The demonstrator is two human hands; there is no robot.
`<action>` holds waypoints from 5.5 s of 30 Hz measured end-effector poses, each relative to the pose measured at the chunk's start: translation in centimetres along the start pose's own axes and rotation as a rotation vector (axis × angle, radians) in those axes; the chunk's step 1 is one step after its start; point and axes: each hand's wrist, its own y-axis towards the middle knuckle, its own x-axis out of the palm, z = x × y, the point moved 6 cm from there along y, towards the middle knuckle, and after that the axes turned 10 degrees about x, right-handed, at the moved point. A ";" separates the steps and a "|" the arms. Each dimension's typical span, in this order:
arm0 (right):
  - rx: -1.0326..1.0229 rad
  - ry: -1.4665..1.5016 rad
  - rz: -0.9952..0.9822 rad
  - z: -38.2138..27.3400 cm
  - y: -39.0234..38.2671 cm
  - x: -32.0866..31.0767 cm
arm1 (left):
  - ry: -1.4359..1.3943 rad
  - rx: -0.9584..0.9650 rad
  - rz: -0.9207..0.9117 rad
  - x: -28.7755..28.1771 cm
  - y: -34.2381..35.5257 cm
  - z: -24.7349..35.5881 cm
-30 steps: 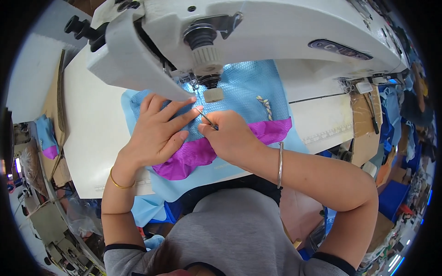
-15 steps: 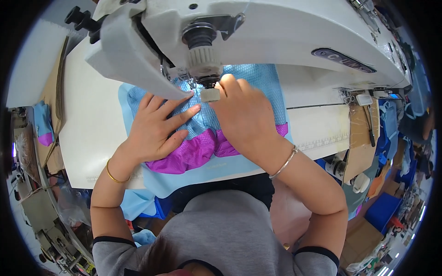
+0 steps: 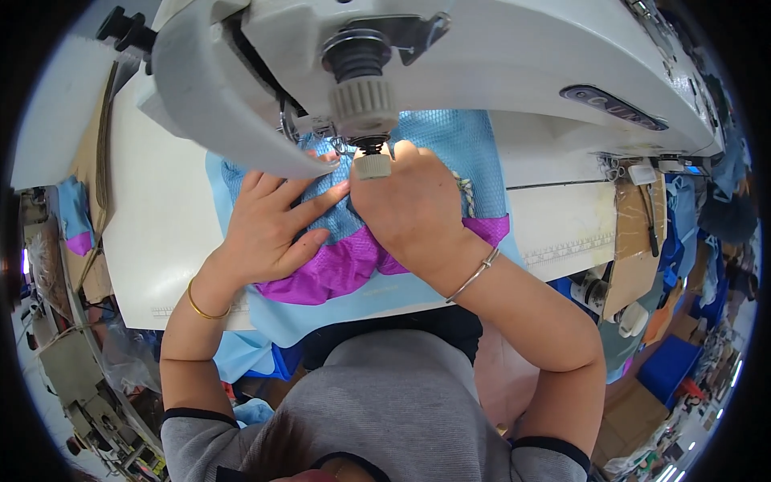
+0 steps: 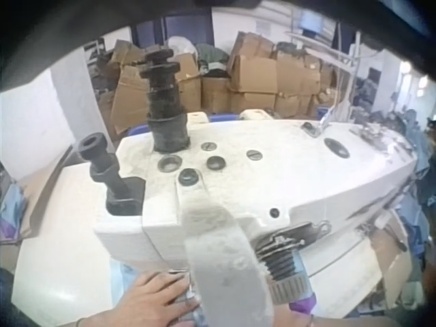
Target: Sewing together fabric components for a light blue and purple bag using an industrial sewing machine.
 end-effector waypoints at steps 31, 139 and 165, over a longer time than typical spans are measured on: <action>0.126 0.038 -0.345 2.2 -1.3 -1.0 | 0.030 0.009 -0.007 -0.2 -0.1 0.0; -0.089 0.208 -0.220 -1.4 -7.4 -2.2 | 0.136 0.192 0.115 0.6 -0.5 4.5; -0.030 0.289 -0.325 0.6 -5.5 -1.9 | 0.154 0.125 0.113 0.3 -0.1 4.7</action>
